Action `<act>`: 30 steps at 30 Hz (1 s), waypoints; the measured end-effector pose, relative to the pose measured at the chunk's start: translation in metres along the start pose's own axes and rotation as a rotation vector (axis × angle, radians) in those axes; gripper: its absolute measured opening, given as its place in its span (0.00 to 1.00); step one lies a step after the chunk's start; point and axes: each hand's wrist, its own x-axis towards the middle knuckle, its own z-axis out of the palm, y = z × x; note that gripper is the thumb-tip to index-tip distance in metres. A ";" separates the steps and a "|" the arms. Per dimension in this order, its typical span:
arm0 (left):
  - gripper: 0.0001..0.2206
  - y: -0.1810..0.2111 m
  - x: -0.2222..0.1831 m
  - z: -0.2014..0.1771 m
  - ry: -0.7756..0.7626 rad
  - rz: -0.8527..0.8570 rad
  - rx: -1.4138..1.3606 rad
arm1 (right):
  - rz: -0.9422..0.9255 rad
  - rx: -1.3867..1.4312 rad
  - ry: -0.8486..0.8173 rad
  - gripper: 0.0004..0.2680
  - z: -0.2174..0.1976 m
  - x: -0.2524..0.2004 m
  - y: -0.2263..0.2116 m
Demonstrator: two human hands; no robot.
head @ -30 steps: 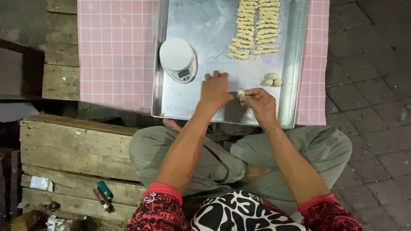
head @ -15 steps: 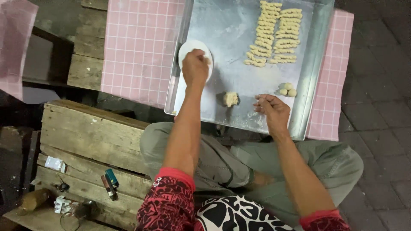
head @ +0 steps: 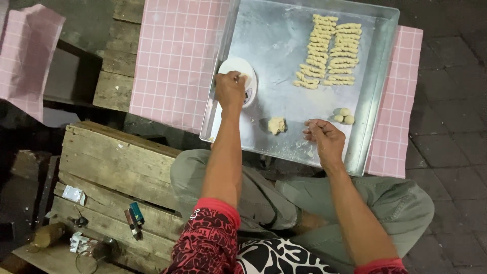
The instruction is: The person is manually shaping small pieces of dough into twists and arranging them in rows on a metal baking tray.
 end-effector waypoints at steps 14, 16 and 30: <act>0.09 0.078 -0.136 -0.024 -0.701 0.029 -0.247 | 0.105 0.192 -0.081 0.10 0.006 -0.011 -0.007; 0.11 0.074 -0.138 -0.015 -0.707 -0.016 -0.302 | 0.168 0.256 -0.074 0.07 0.001 -0.004 -0.003; 0.11 0.052 -0.123 0.051 -0.798 -0.140 -0.534 | 0.104 0.266 0.006 0.05 -0.017 0.009 0.004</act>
